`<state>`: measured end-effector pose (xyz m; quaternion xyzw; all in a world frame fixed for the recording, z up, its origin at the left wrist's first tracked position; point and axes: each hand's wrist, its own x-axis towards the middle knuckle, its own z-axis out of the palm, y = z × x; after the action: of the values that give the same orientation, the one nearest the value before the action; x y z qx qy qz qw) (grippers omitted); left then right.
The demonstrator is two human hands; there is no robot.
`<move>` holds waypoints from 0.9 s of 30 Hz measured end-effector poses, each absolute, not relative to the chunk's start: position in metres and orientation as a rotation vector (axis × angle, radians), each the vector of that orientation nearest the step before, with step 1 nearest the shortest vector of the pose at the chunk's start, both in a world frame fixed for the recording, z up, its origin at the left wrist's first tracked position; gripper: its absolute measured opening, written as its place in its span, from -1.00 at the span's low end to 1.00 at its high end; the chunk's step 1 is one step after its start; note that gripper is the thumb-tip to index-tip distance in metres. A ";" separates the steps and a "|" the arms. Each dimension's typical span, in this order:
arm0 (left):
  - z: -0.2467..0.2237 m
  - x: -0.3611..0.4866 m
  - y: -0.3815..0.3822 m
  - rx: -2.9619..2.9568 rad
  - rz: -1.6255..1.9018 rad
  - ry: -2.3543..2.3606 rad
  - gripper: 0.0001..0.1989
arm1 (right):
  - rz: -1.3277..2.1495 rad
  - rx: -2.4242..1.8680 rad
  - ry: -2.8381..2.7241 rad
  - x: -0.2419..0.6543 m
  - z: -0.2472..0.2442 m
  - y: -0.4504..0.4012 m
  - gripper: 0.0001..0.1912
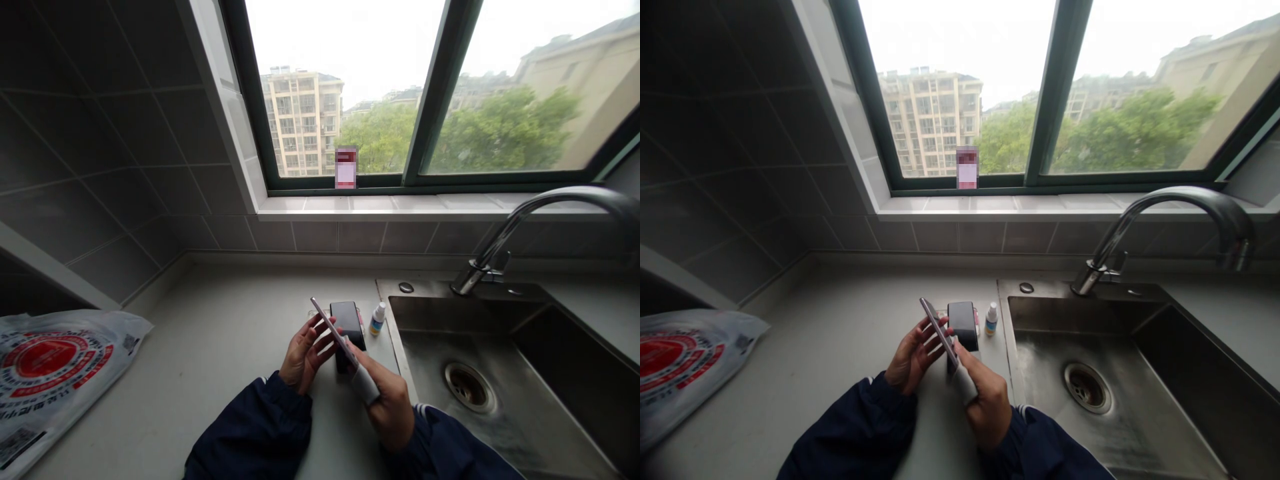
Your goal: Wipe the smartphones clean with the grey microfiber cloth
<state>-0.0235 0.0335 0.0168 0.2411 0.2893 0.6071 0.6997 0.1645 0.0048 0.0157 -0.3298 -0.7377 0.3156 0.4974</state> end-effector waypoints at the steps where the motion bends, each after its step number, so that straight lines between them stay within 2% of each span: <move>1: 0.018 -0.023 0.034 0.529 1.362 0.669 -0.51 | 0.928 -0.849 -1.655 0.164 0.017 0.006 -0.57; 3: 0.019 -0.022 0.034 0.507 1.380 0.725 -0.52 | 1.241 -0.938 -1.357 0.163 0.019 0.008 -0.69; 4: 0.019 -0.022 0.034 0.498 1.389 0.745 -0.52 | 1.350 -0.961 -1.230 0.162 0.018 0.010 -0.69; 6: 0.019 -0.020 0.032 0.499 1.391 0.740 -0.46 | 1.466 -0.966 -1.080 0.159 0.016 0.013 -0.61; 9: 0.018 -0.018 0.027 0.573 1.347 0.621 -0.25 | 1.603 -0.927 -0.959 0.153 0.013 0.012 -0.50; 12: 0.018 -0.016 0.023 0.675 1.291 0.478 -0.08 | 1.741 -0.884 -0.879 0.147 0.014 0.008 -0.47; 17: 0.015 -0.014 0.025 0.747 1.302 0.429 -0.13 | 1.985 -0.739 -0.623 0.144 0.015 0.006 -0.54; 20: 0.011 -0.013 0.027 0.745 1.327 0.448 -0.13 | 2.076 -0.676 -0.548 0.145 0.015 0.008 -0.52; 23: 0.008 -0.011 0.027 0.725 1.355 0.463 -0.11 | 2.134 -0.695 -0.453 0.145 0.020 0.009 -0.46; 27: 0.007 -0.013 0.028 0.623 1.397 0.469 -0.13 | 2.155 -0.804 -0.290 0.144 0.030 0.007 -0.51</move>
<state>-0.0126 0.0283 0.0067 0.2795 0.2103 0.6262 0.6968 0.1442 0.0075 0.0298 -0.3179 -0.1147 0.8519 0.4001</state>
